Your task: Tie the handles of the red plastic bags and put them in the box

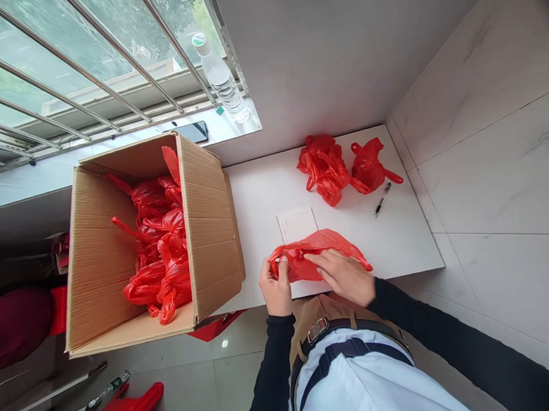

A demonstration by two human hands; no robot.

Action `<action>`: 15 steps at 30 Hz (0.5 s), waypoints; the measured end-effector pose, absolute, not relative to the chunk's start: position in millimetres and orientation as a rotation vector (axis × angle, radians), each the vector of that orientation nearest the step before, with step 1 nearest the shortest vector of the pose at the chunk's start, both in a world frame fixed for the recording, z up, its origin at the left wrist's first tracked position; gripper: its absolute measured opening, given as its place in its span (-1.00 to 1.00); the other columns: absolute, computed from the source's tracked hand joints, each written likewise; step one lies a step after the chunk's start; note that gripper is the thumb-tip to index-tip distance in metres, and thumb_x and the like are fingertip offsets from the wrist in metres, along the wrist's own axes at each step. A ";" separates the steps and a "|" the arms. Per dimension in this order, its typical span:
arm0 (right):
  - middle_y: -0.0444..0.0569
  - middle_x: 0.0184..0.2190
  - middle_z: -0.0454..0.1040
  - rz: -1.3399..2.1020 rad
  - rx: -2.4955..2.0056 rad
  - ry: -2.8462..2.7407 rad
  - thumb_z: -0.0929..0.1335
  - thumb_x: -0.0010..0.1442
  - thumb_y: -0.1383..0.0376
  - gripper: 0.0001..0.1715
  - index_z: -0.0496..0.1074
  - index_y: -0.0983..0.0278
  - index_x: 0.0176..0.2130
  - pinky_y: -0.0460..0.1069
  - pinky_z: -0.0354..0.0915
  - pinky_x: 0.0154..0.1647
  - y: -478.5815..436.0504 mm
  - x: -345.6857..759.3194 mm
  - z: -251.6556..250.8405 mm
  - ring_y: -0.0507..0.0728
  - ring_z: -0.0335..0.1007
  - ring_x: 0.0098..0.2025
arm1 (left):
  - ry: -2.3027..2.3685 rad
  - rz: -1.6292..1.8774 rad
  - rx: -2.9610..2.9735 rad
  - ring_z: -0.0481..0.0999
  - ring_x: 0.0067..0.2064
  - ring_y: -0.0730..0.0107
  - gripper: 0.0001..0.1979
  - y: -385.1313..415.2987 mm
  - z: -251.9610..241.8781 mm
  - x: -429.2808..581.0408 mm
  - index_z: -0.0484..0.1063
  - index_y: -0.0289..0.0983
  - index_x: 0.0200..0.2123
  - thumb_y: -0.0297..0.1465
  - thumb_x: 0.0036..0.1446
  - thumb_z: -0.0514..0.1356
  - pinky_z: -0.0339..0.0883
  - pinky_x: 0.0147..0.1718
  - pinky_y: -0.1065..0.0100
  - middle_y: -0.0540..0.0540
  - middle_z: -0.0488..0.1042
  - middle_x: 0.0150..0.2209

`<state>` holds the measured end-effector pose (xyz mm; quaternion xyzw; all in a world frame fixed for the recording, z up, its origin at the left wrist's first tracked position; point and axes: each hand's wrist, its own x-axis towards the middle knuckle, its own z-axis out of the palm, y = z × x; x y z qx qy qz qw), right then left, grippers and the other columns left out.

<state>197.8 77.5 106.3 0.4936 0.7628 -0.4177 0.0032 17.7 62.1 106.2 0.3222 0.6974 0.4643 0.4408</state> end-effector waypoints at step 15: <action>-0.02 -0.04 0.52 -1.265 2.176 2.323 0.29 0.26 0.05 -0.77 0.39 -0.18 -0.06 0.06 0.41 -0.54 50.7 275.9 148.6 0.21 0.50 -0.29 | 1.720 1.260 1.062 0.30 0.26 0.08 -0.78 32.0 145.4 31.2 0.51 -0.22 -0.18 -0.26 0.32 0.10 0.11 0.24 0.02 -0.26 0.37 0.16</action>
